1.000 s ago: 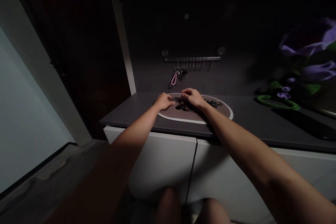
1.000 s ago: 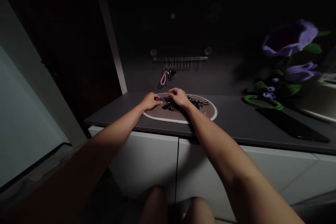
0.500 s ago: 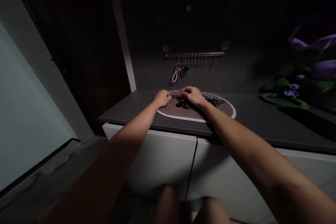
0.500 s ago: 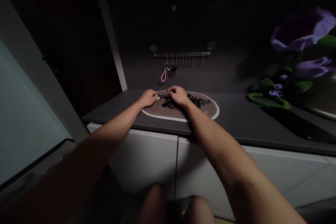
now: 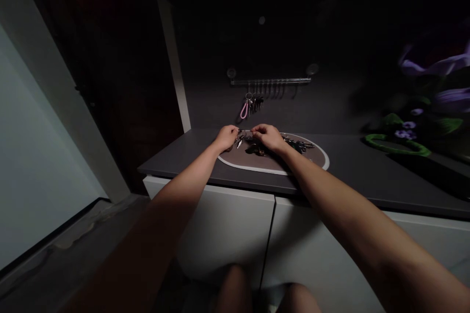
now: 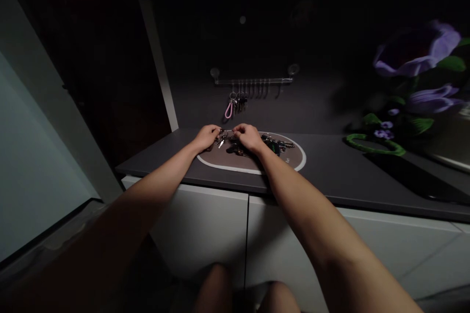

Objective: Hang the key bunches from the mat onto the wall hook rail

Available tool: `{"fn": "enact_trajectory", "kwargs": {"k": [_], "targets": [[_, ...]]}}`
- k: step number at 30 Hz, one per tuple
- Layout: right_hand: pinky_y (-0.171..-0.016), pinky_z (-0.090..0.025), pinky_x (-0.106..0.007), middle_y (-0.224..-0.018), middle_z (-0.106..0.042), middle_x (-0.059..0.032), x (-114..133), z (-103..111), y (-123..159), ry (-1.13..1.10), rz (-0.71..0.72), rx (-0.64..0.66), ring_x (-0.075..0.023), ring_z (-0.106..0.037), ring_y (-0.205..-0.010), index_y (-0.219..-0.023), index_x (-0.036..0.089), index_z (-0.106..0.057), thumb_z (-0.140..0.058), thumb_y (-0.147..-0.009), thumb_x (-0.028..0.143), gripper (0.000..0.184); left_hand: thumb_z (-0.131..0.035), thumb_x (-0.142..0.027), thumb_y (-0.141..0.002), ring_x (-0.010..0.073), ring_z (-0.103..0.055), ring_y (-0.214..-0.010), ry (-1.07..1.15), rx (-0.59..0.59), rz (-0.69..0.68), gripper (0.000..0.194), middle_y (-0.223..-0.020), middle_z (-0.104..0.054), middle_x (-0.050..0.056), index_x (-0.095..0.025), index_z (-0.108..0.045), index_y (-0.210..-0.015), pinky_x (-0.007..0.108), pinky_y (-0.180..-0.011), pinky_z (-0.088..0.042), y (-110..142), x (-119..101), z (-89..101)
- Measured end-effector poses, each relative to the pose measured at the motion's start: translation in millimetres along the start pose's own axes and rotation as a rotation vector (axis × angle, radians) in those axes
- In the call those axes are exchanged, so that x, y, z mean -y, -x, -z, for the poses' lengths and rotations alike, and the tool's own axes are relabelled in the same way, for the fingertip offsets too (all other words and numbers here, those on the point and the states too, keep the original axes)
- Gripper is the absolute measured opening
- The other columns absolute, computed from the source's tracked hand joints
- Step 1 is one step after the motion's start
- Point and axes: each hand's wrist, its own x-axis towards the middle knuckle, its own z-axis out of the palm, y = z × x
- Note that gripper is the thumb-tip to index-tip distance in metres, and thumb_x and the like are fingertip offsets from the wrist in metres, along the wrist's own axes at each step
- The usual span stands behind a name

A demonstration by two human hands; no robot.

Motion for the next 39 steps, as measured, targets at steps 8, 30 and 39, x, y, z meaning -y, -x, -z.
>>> {"fn": "enact_trajectory", "kwargs": {"k": [8, 30, 39], "targets": [[-0.07, -0.047, -0.029, -0.072, -0.064, -0.0027, -1.3, -3.1, -0.4, -0.153, 0.025, 0.055, -0.0129, -0.055, -0.066, -0.079, 0.015, -0.065, -0.067, -0.064, 0.027, 0.019, -0.048, -0.018, -0.08, 0.0061, -0.052, -0.054, 0.501, 0.042, 0.173, 0.014, -0.061, -0.058, 0.002, -0.009, -0.059, -0.079, 0.019, -0.058, -0.041, 0.2, -8.2, -0.7], [-0.065, -0.042, -0.023, -0.071, -0.06, 0.0003, 2.5, -3.5, -1.4, -0.284, 0.161, 0.06, -0.0091, -0.051, -0.063, -0.076, 0.016, -0.06, -0.062, -0.066, 0.033, 0.02, -0.048, -0.015, -0.082, 0.006, -0.056, -0.06, 0.849, 0.159, 0.176, 0.015, -0.067, -0.061, 0.004, -0.006, -0.06, -0.083, 0.02, -0.066, -0.049, 4.1, -16.3, 4.5], [-0.069, -0.041, -0.024, -0.072, -0.06, 0.0002, 7.9, -0.2, -0.2, -0.284, 0.136, -0.038, -0.0101, -0.051, -0.067, -0.074, 0.015, -0.06, -0.062, -0.065, 0.033, 0.02, -0.055, -0.019, -0.078, 0.0063, -0.055, -0.06, 0.833, 0.166, 0.166, 0.016, -0.07, -0.062, 0.005, -0.007, -0.061, -0.086, 0.019, -0.06, -0.045, 3.2, -12.0, 1.5]]}}
